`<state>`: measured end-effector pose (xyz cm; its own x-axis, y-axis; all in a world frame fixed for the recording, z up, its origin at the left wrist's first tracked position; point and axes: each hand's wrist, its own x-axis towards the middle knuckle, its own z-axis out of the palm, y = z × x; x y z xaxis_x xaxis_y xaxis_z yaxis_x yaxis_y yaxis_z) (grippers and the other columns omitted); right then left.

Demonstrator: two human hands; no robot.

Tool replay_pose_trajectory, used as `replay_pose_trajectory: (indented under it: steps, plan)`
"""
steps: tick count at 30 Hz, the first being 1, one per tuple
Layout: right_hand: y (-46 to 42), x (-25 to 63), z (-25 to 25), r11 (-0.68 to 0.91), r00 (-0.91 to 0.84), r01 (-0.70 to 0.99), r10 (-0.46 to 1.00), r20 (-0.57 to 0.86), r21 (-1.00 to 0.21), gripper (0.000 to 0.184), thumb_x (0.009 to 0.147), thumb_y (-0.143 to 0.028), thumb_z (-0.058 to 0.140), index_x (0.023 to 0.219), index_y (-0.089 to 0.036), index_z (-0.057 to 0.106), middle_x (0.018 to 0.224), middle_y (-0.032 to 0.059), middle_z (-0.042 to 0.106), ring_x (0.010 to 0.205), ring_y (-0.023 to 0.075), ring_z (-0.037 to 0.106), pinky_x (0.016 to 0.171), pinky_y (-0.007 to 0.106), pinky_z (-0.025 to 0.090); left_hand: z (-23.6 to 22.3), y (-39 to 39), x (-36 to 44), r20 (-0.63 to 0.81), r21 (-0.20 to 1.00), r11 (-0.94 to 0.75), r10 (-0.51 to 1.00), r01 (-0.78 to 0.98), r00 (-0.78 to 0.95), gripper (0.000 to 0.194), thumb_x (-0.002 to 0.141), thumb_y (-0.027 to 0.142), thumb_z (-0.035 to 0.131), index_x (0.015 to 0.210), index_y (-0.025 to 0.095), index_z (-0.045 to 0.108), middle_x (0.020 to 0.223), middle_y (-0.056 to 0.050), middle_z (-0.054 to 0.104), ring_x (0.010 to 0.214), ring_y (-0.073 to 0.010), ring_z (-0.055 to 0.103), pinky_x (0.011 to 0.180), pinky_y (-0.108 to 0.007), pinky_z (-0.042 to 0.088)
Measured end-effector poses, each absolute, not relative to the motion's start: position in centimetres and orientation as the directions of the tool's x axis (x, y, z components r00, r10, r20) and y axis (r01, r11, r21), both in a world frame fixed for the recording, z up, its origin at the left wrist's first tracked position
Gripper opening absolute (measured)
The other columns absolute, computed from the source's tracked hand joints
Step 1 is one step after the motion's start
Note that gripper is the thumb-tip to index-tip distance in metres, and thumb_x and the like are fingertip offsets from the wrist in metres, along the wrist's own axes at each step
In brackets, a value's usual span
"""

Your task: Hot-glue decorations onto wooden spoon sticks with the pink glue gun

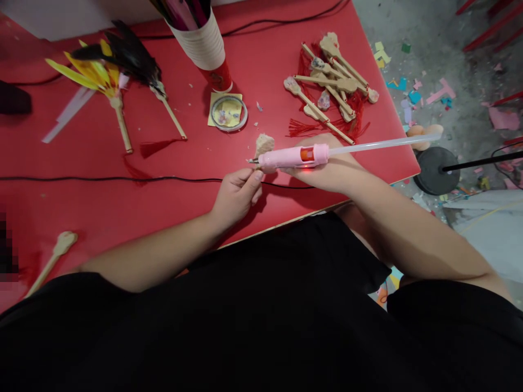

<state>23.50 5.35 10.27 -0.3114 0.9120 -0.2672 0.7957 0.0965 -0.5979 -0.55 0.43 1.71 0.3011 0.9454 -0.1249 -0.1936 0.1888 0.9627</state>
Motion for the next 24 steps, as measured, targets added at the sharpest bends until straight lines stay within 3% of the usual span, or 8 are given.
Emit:
replay_pose_trajectory:
  steps: [3, 6, 10, 15, 18, 24]
  plan:
    - [5.27, 23.66, 10.47, 0.079, -0.303, 0.728, 0.928, -0.216, -0.681, 0.024, 0.1, -0.048, 0.084, 0.106, -0.026, 0.091, 0.114, 0.0072, 0.092, 0.114, 0.0351, 0.088, 0.114, 0.052, 0.07, 1.64, 0.44, -0.58, -0.137, 0.96, 0.201, 0.944, -0.193, 0.301, 0.056, 0.106, 0.072, 0.081, 0.11, 0.017, 0.092, 0.053, 0.006, 0.054, 0.049, -0.0101, 0.047, 0.052, -0.025, 0.042]
    - [5.35, 24.14, 10.61, 0.062, -0.263, 0.644, 0.954, -0.145, -0.762, 0.033, 0.099, -0.045, 0.086, 0.127, -0.028, 0.095, 0.132, 0.0066, 0.092, 0.133, 0.0377, 0.086, 0.13, 0.058, 0.064, 1.46, 0.42, -0.62, -0.15, 0.956, 0.214, 0.944, -0.2, 0.293, 0.055, 0.107, 0.071, 0.081, 0.112, 0.018, 0.092, 0.053, 0.006, 0.054, 0.049, -0.0106, 0.047, 0.052, -0.025, 0.042]
    - [5.44, 24.32, 10.84, 0.077, -0.292, 0.575, 0.949, -0.117, -0.815, 0.033, 0.099, -0.042, 0.086, 0.128, -0.031, 0.096, 0.138, 0.002, 0.091, 0.137, 0.0336, 0.085, 0.131, 0.05, 0.065, 1.26, 0.47, -0.65, -0.148, 0.951, 0.214, 0.948, -0.221, 0.281, 0.052, 0.108, 0.069, 0.08, 0.114, 0.019, 0.093, 0.052, 0.006, 0.053, 0.048, -0.011, 0.047, 0.051, -0.026, 0.041]
    - [5.3, 23.84, 10.92, 0.007, -0.232, 0.692, 0.949, -0.214, -0.721, 0.028, 0.098, -0.035, 0.088, 0.123, -0.025, 0.095, 0.133, 0.007, 0.092, 0.134, 0.037, 0.086, 0.133, 0.057, 0.062, 1.23, 0.51, -0.7, -0.147, 0.949, 0.216, 0.947, -0.228, 0.285, 0.054, 0.107, 0.072, 0.081, 0.114, 0.02, 0.093, 0.052, 0.006, 0.053, 0.047, -0.0105, 0.045, 0.05, -0.026, 0.04]
    - [5.28, 23.96, 10.59, 0.031, -0.283, 0.653, 0.937, -0.206, -0.757, 0.03, 0.103, -0.035, 0.085, 0.131, -0.028, 0.094, 0.139, 0.0053, 0.091, 0.139, 0.0341, 0.083, 0.134, 0.05, 0.062, 1.29, 0.49, -0.69, -0.145, 0.948, 0.217, 0.947, -0.234, 0.288, 0.055, 0.107, 0.073, 0.081, 0.114, 0.02, 0.093, 0.052, 0.006, 0.053, 0.047, -0.0101, 0.044, 0.049, -0.025, 0.039]
    - [5.25, 24.08, 10.49, 0.033, -0.284, 0.646, 0.938, -0.2, -0.763, 0.03, 0.101, -0.037, 0.085, 0.128, -0.029, 0.096, 0.138, 0.0052, 0.091, 0.137, 0.0372, 0.084, 0.132, 0.055, 0.064, 1.41, 0.48, -0.61, -0.146, 0.948, 0.215, 0.949, -0.235, 0.278, 0.055, 0.105, 0.073, 0.082, 0.113, 0.02, 0.093, 0.051, 0.006, 0.052, 0.047, -0.0097, 0.043, 0.05, -0.025, 0.041]
